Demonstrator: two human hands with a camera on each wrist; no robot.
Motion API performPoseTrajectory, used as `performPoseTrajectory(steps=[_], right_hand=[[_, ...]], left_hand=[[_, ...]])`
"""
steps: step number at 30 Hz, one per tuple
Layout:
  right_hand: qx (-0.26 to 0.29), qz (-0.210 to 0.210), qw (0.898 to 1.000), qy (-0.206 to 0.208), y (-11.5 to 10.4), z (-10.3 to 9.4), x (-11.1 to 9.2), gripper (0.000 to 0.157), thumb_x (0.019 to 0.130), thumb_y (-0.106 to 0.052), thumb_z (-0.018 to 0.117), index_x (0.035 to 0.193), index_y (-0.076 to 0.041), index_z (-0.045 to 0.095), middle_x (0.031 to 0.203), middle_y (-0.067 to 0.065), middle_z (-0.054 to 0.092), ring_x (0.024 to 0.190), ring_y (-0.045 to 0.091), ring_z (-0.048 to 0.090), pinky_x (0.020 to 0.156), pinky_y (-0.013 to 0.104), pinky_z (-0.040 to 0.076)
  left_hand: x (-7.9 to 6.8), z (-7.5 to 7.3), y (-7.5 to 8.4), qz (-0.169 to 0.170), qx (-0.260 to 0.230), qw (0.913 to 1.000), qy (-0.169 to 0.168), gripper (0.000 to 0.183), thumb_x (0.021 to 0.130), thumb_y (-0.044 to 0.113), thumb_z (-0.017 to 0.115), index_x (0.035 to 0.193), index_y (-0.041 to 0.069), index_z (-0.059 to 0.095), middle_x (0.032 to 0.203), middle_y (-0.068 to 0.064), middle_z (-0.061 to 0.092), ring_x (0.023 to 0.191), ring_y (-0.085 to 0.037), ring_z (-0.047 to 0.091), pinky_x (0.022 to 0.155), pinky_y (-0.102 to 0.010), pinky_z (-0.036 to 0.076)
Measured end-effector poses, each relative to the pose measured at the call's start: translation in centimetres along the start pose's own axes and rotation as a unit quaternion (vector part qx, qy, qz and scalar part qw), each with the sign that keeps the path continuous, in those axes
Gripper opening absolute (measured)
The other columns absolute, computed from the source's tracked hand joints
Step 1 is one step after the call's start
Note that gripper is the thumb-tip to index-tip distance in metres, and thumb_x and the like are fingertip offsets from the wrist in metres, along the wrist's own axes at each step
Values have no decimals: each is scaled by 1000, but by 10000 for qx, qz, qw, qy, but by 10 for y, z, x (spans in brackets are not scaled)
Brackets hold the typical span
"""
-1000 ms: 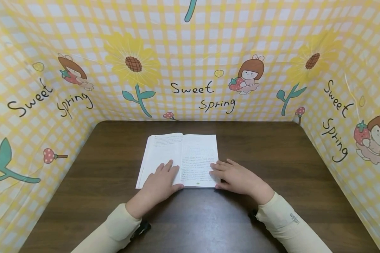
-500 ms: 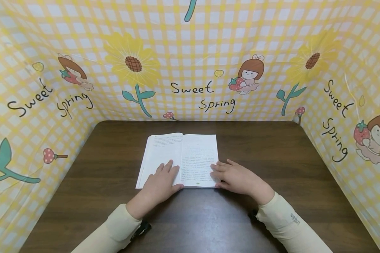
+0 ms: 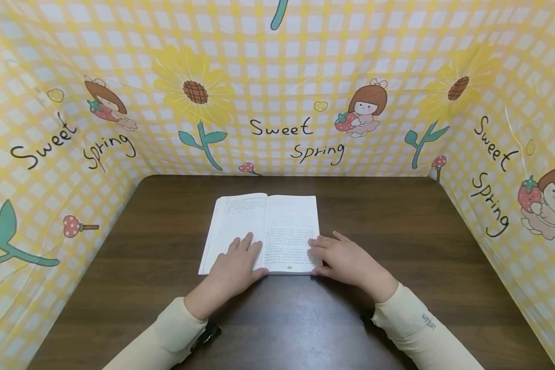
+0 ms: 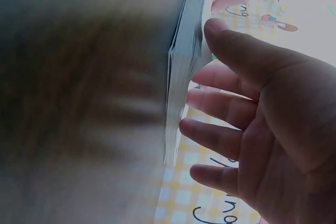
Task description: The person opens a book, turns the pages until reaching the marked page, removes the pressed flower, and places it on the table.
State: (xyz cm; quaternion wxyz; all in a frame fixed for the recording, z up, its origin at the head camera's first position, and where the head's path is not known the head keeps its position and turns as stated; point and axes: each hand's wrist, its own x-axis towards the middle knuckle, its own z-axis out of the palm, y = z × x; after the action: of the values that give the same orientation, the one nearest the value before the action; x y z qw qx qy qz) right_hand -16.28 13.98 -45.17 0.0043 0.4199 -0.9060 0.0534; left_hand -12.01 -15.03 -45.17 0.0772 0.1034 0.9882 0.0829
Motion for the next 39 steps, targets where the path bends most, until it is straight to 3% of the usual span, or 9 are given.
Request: performPoseTrajectory(steps=[7,11,13,16,23,26,30,33,39], right_hand=[[148,-169,9996,-188,4,-2,-2,48,95,-40,73,134,-13,69,147,8,60,139,28,53,114,62,37],[-284,-551,9980,-90,7,-2,-2,26,97,-28,72,121,-19,75,142,4,64,134,26,59,111,59,42],[-567,-828,9949,71,7,-3,-1,10,96,-19,72,105,-22,76,136,2,68,128,24,64,108,56,47],[-979,-1156,9879,322,5,-3,-1,12,92,-11,72,89,-23,72,127,1,73,118,21,70,101,50,53],[-1031,-1321,9822,848,5,-3,1,16,86,-3,72,87,-18,67,76,-9,69,72,10,66,93,38,57],[-922,-1375,9786,1221,6,-4,0,17,86,-2,72,88,-19,69,73,-11,67,64,9,60,80,32,57],[-1038,-1469,9682,1739,6,-8,0,19,87,-2,72,98,-17,74,87,-9,76,75,7,68,72,29,55],[-1073,-1595,9603,2022,6,-12,0,28,85,0,74,109,-15,76,103,-6,79,93,8,74,80,31,58],[-1198,-1924,9446,2375,6,-16,-1,39,82,-1,80,119,-12,75,113,-2,78,104,13,74,88,34,57]], left_hand=[[0,-1,0,-2,-15,10000,-42,72,93,51,71,150,13,50,162,-20,37,146,-44,38,97,-69,47],[0,-2,-1,-1,-4,10000,-18,72,93,52,70,151,13,50,162,-20,37,146,-43,38,97,-69,47],[1,-2,0,5,-34,10000,39,72,93,51,71,150,13,50,162,-20,37,146,-44,38,98,-69,46],[0,-1,1,0,-95,9998,180,71,91,49,74,148,12,52,161,-21,37,146,-46,36,101,-72,42],[-1,-2,9,417,-19,9974,589,53,88,34,81,135,14,65,154,-12,50,149,-44,33,109,-75,31],[-3,-2,11,744,-65,9955,583,37,90,27,80,125,17,72,144,-6,61,147,-40,38,110,-75,31],[-4,-2,12,877,-137,9952,423,32,90,28,79,121,19,76,134,-2,69,146,-38,43,109,-73,34],[-4,-3,12,930,-175,9946,423,34,89,30,81,121,18,76,132,-1,71,144,-39,44,105,-71,41],[-2,-3,11,1128,-147,9905,773,30,89,30,81,116,16,78,121,0,75,136,-38,54,101,-59,50]])
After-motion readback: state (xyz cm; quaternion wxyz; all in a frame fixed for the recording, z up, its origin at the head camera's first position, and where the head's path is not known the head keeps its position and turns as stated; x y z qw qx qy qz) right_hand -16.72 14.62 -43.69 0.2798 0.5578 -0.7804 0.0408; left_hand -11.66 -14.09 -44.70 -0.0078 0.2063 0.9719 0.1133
